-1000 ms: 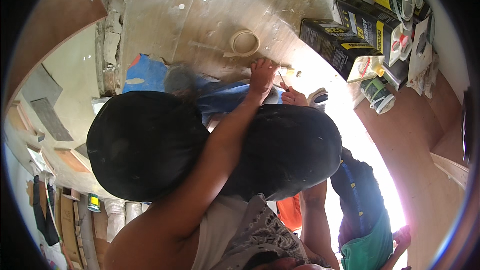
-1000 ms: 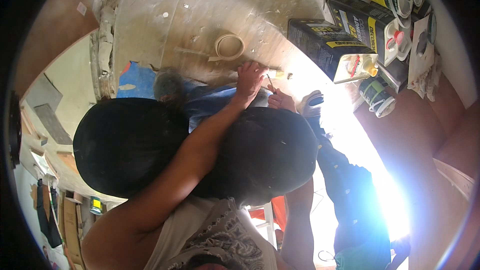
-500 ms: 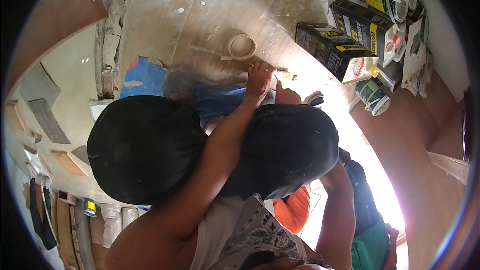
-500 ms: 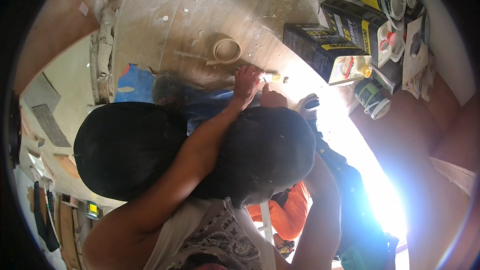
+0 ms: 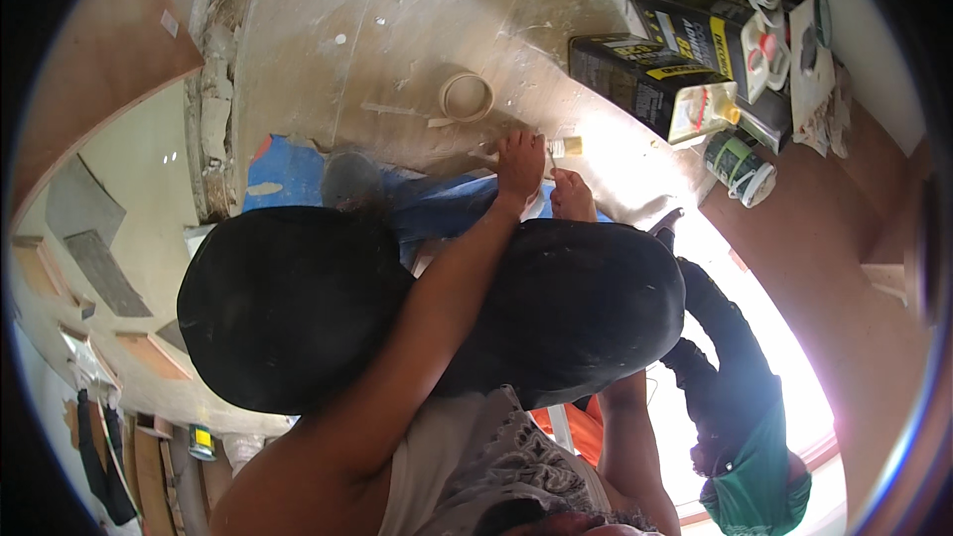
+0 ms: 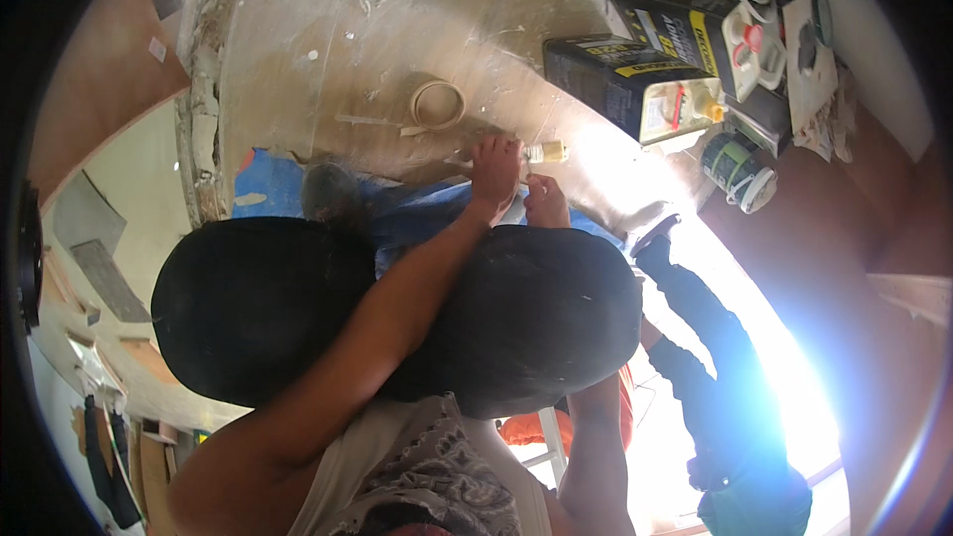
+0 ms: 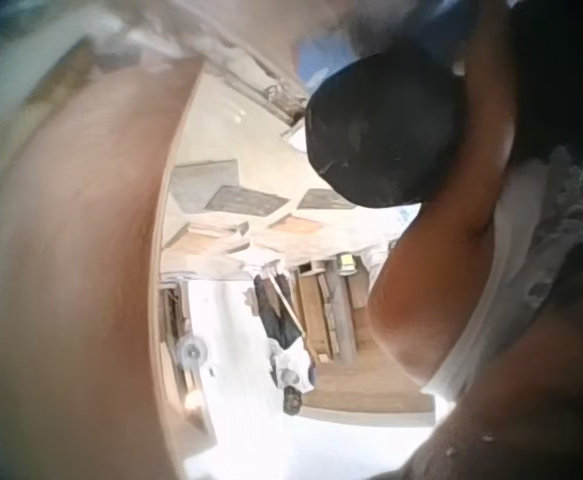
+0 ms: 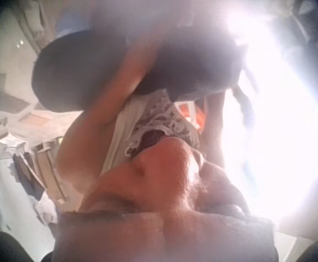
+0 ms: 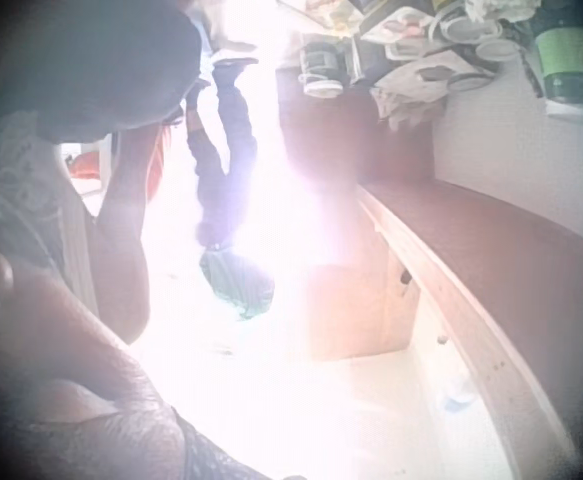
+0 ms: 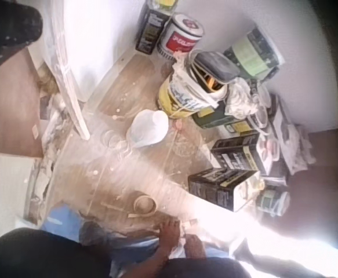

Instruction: The person cleans a paintbrush by scraping it against a paint can and wiping it with a cloth. They then place the brush on a surface and later climb a ladder.

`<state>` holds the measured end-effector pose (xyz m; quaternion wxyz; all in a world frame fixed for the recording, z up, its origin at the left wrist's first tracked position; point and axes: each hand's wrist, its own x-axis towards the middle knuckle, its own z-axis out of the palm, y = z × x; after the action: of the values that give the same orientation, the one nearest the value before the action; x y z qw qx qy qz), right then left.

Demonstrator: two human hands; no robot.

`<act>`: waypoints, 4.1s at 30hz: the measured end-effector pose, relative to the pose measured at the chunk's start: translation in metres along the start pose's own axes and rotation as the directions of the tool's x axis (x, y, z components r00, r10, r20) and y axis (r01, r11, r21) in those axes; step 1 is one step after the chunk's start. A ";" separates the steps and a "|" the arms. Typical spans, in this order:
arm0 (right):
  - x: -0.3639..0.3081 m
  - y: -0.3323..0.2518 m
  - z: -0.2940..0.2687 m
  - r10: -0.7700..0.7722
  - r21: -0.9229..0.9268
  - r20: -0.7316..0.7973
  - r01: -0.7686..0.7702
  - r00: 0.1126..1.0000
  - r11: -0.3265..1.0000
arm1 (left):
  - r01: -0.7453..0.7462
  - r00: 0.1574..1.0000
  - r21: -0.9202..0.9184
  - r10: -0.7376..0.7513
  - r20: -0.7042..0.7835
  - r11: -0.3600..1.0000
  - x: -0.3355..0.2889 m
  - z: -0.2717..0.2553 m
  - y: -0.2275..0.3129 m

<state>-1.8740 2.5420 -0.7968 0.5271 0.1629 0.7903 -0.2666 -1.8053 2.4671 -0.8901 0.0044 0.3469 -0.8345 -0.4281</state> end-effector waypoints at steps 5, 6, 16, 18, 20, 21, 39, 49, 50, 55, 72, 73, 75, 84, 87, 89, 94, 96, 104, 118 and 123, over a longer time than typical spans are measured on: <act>-0.030 0.025 -0.036 -0.200 -0.199 -0.159 0.167 0.967 0.966 | -0.050 0.999 -0.072 0.048 -0.021 0.996 0.002 0.021 0.006; -0.034 0.036 -0.043 -0.248 -0.133 -0.193 0.225 0.949 0.965 | -0.044 0.999 -0.046 0.043 -0.029 0.998 0.001 0.025 0.005; -0.059 0.132 -0.071 -0.276 0.133 -0.389 0.350 0.879 0.927 | 0.052 0.988 -0.654 0.057 0.144 0.754 0.020 0.007 0.016; -0.061 0.148 -0.072 -0.259 0.170 -0.398 0.348 0.880 0.922 | 0.137 0.979 -0.790 0.040 0.201 0.597 0.026 0.000 0.030; -0.062 0.162 -0.072 -0.248 0.198 -0.404 0.349 0.881 0.916 | 0.017 0.991 -0.741 0.089 0.103 0.671 0.031 -0.008 0.042; -0.062 0.168 -0.070 -0.245 0.213 -0.403 0.351 0.882 0.912 | -0.044 0.992 -0.710 0.114 0.052 0.703 0.033 -0.011 0.045; -0.049 0.167 -0.060 -0.352 0.370 -0.436 0.522 0.828 0.769 | -0.201 0.836 -0.812 0.528 0.148 0.547 0.035 -0.086 0.160; -0.255 -0.132 -0.181 -0.856 0.102 -0.497 0.989 0.144 0.107 | -0.172 0.843 -0.698 0.470 0.261 0.696 0.114 -0.293 0.304; -0.286 -0.151 -0.177 -0.898 -0.017 -0.433 0.996 0.076 0.093 | -0.175 0.822 -0.736 0.509 0.256 0.654 0.116 -0.312 0.291; -0.325 -0.206 -0.133 -0.871 -0.261 -0.400 0.947 -0.284 -0.189 | 0.027 0.938 -0.826 0.272 0.217 0.564 0.110 -0.340 0.223; -0.265 -0.208 -0.131 -0.944 -0.359 -0.328 0.928 -0.026 0.099 | -0.083 0.886 -0.800 0.411 0.214 0.594 0.112 -0.332 0.233; -0.261 -0.210 -0.131 -0.945 -0.352 -0.327 0.930 -0.017 0.105 | -0.088 0.888 -0.793 0.408 0.212 0.602 0.114 -0.332 0.231; -0.256 -0.214 -0.131 -0.948 -0.353 -0.319 0.928 -0.002 0.117 | -0.101 0.892 -0.780 0.403 0.204 0.618 0.122 -0.331 0.225; -0.244 -0.222 -0.125 -0.968 -0.336 -0.236 0.942 -0.084 0.000 | -0.166 0.904 -0.738 0.400 0.152 0.654 0.138 -0.333 0.212; -0.238 -0.222 -0.123 -0.962 -0.337 -0.235 0.940 -0.140 -0.054 | -0.106 0.933 -0.774 0.331 0.140 0.625 0.136 -0.328 0.214; -0.235 -0.222 -0.122 -0.958 -0.334 -0.249 0.941 -0.140 -0.051 | -0.108 0.937 -0.767 0.324 0.135 0.633 0.138 -0.327 0.213; -0.239 -0.222 -0.121 -0.945 -0.364 -0.279 0.929 -0.171 -0.061 | -0.099 0.930 -0.780 0.335 0.148 0.618 0.145 -0.335 0.210; -0.239 -0.221 -0.122 -0.942 -0.369 -0.270 0.925 -0.200 -0.090 | -0.096 0.936 -0.780 0.323 0.141 0.618 0.143 -0.337 0.211; -0.222 -0.220 -0.123 -0.934 -0.344 -0.311 0.937 -0.177 -0.063 | -0.083 0.944 -0.792 0.303 0.133 0.605 0.134 -0.332 0.217; -0.223 -0.217 -0.125 -0.971 -0.461 -0.235 0.876 0.035 0.143 | -0.086 0.934 -0.781 0.322 0.152 0.619 0.141 -0.335 0.211; -0.224 -0.225 -0.114 -0.981 -0.464 -0.194 0.879 0.024 0.113 | -0.129 0.960 -0.814 0.277 0.040 0.566 0.137 -0.344 0.211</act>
<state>-1.9923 2.4336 -0.4998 0.0277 -0.3977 0.8198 -0.4112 -1.9263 2.2252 -0.5607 0.1413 0.1725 -0.5825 -0.7816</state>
